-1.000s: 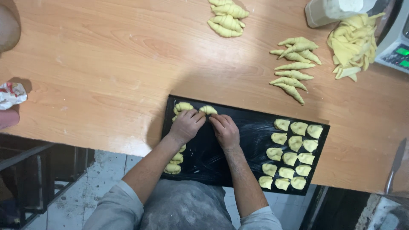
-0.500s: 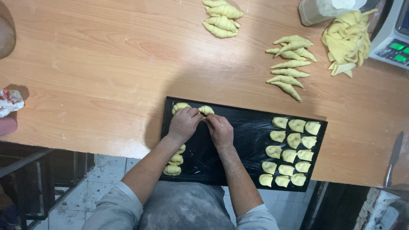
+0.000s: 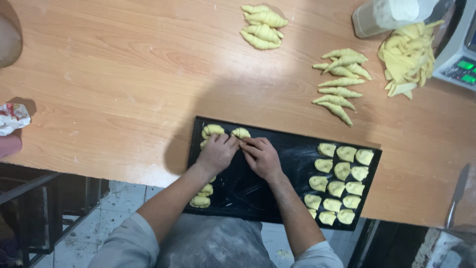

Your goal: Arrange shaped croissant dough onto a baking tray for baking.

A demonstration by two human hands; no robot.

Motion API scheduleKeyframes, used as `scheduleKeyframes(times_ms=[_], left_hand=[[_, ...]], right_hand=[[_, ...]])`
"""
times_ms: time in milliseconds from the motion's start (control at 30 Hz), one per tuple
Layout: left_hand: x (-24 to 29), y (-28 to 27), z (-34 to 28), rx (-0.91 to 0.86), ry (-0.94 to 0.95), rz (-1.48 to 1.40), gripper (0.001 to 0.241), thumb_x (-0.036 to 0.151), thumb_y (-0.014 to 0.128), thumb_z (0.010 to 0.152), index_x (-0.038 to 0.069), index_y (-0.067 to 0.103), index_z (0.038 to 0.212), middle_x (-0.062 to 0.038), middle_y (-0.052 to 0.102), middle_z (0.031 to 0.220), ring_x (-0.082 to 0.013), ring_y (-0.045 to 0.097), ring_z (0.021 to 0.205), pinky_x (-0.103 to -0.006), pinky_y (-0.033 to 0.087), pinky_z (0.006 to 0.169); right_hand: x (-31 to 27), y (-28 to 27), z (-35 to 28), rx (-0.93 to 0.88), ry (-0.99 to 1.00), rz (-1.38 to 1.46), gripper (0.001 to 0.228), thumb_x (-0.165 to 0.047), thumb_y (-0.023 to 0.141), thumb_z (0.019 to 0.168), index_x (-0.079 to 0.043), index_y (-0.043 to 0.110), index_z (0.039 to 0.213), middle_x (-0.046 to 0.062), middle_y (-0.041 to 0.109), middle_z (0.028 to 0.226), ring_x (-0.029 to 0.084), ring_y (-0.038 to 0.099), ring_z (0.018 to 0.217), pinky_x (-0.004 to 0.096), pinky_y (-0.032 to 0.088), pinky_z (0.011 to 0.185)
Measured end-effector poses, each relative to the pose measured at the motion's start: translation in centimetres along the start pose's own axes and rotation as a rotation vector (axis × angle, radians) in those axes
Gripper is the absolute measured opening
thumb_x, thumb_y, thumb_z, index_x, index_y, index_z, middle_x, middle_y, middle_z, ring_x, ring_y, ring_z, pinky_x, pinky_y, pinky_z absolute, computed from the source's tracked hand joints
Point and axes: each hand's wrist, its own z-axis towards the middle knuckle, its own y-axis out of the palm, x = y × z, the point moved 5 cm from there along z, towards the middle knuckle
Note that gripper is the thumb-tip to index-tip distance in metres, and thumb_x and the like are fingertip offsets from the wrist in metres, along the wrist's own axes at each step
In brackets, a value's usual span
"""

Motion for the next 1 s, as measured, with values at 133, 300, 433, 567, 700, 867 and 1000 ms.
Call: scheduleKeyframes(times_ms=[133,300,433,567,700,867,1000], left_hand=[[0.5,-3.8,0.8,-0.001,-0.033,-0.063,0.029,0.024,0.064,0.090,0.009,0.072,0.113,-0.006,0.066,0.104,-0.0257,0.065,0.096,-0.0436,0.051,0.085],[1.4,-6.3,-2.0,0.128,-0.200,-0.481,0.033,0.015,0.068,0.093,0.009,0.068,0.126,-0.010,0.065,0.118,-0.0300,0.067,0.100,-0.0424,0.054,0.086],[2.1,-7.3,-4.2,0.152,-0.281,-0.515,0.029,0.013,0.069,0.092,0.008,0.070,0.120,-0.011,0.065,0.115,-0.0302,0.068,0.101,-0.0417,0.056,0.085],[2.8,-8.6,-6.6,0.174,-0.368,-0.563,0.026,0.010,0.069,0.092,0.006,0.072,0.118,-0.012,0.066,0.113,-0.0307,0.069,0.101,-0.0406,0.057,0.086],[2.1,-9.9,-6.6,0.210,-0.454,-0.640,0.025,0.010,0.069,0.094,0.007,0.071,0.119,-0.011,0.067,0.115,-0.0306,0.069,0.104,-0.0394,0.058,0.088],[2.4,-14.2,-3.9,0.361,-0.440,-0.810,0.046,0.010,0.069,0.090,0.001,0.058,0.133,-0.019,0.054,0.135,-0.0356,0.058,0.121,-0.0410,0.053,0.096],[2.8,-16.6,-3.0,0.468,-0.278,-0.754,0.051,0.007,0.070,0.089,-0.002,0.056,0.138,-0.022,0.051,0.141,-0.0366,0.052,0.130,-0.0419,0.047,0.104]], right_hand=[[5.9,-1.7,4.1,0.207,0.299,0.258,0.012,-0.010,0.077,0.090,-0.008,0.076,0.102,0.011,0.075,0.092,0.027,0.074,0.078,0.036,0.058,0.072],[9.6,-3.5,16.7,0.201,0.073,-0.280,0.048,-0.016,0.067,0.097,-0.007,0.059,0.143,0.019,0.062,0.131,0.038,0.060,0.119,0.049,0.050,0.104],[12.9,-1.9,22.0,0.275,-0.005,-0.448,0.060,-0.020,0.070,0.093,0.002,0.053,0.145,0.024,0.058,0.133,0.041,0.055,0.124,0.052,0.045,0.106],[12.5,-1.6,20.9,0.150,0.142,-0.450,0.056,-0.018,0.079,0.087,0.002,0.055,0.133,0.024,0.059,0.121,0.040,0.056,0.113,0.053,0.047,0.097],[10.7,-3.4,18.9,-0.009,0.721,0.024,0.041,-0.019,0.082,0.088,-0.004,0.057,0.116,0.005,0.057,0.104,0.018,0.058,0.090,0.035,0.055,0.076],[3.1,-0.6,7.9,0.165,0.563,0.774,0.055,-0.013,0.090,0.086,0.001,0.052,0.124,0.004,0.054,0.102,0.012,0.054,0.089,0.026,0.050,0.074],[-4.6,-0.6,2.4,0.200,0.492,1.175,0.053,-0.015,0.071,0.096,-0.001,0.048,0.142,0.007,0.061,0.120,0.015,0.062,0.102,0.031,0.054,0.083]])
